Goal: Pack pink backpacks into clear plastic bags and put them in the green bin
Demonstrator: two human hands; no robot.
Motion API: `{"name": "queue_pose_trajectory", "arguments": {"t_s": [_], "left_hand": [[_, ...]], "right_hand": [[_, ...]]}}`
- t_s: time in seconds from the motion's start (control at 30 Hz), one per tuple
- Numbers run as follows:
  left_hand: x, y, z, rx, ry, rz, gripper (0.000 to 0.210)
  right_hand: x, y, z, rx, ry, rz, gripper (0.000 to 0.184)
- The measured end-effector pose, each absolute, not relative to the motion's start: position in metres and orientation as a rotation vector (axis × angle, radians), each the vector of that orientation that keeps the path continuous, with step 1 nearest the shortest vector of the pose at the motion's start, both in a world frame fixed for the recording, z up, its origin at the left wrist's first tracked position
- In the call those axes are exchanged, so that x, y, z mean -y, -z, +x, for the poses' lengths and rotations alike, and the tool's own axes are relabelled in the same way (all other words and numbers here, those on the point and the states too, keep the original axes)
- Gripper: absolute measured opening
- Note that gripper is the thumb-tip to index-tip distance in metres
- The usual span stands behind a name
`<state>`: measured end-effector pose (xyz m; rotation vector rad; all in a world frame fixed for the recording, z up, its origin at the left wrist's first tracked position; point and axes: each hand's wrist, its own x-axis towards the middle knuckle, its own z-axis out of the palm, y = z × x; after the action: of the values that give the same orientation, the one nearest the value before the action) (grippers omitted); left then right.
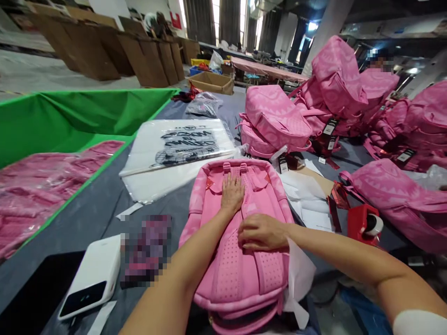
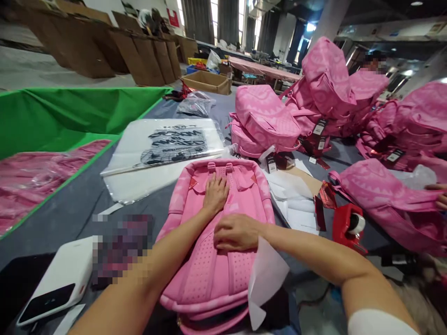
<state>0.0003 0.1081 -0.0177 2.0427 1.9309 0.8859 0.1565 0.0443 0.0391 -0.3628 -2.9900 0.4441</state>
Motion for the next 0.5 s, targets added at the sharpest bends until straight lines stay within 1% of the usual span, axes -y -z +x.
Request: {"name": "queue_pose_trajectory", "arguments": {"t_s": [0.07, 0.13, 0.2, 0.3, 0.33, 0.37, 0.4, 0.47, 0.5], "left_hand": [[-0.105, 0.009, 0.001, -1.883, -0.884, 2.083, 0.034], [-0.093, -0.004, -0.001, -1.796, -0.856, 2.138, 0.036], [-0.068, -0.019, -0.007, -1.662, -0.799, 2.204, 0.037], [-0.012, -0.035, -0.021, -1.329, -0.654, 2.312, 0.043], [0.008, -0.037, -0.024, -1.153, -0.576, 2.349, 0.043], [0.024, -0.036, -0.026, -0.996, -0.48, 2.36, 0.04], [0.036, -0.033, -0.026, -0.937, -0.437, 2.363, 0.036], [0.038, -0.024, -0.019, -0.965, -0.571, 2.354, 0.024], [0.03, -0.019, -0.011, -0.908, -0.618, 2.392, 0.021]], "right_hand": [[-0.029, -0.028, 0.168, 3.037, -0.374, -0.404, 0.031], [-0.029, -0.014, 0.168, 3.06, -0.252, -0.593, 0.031], [-0.037, 0.0, 0.162, 3.06, -0.207, -0.711, 0.03], [-0.047, 0.012, 0.152, 3.016, -0.205, -0.808, 0.027], [-0.048, 0.013, 0.15, 3.001, -0.197, -0.838, 0.026], [-0.047, 0.014, 0.149, 2.992, -0.18, -0.871, 0.025], [-0.045, 0.014, 0.148, 2.986, -0.163, -0.895, 0.025], [-0.042, 0.015, 0.144, 2.986, -0.123, -0.915, 0.022], [-0.044, 0.017, 0.143, 2.971, -0.11, -0.851, 0.02]]}}
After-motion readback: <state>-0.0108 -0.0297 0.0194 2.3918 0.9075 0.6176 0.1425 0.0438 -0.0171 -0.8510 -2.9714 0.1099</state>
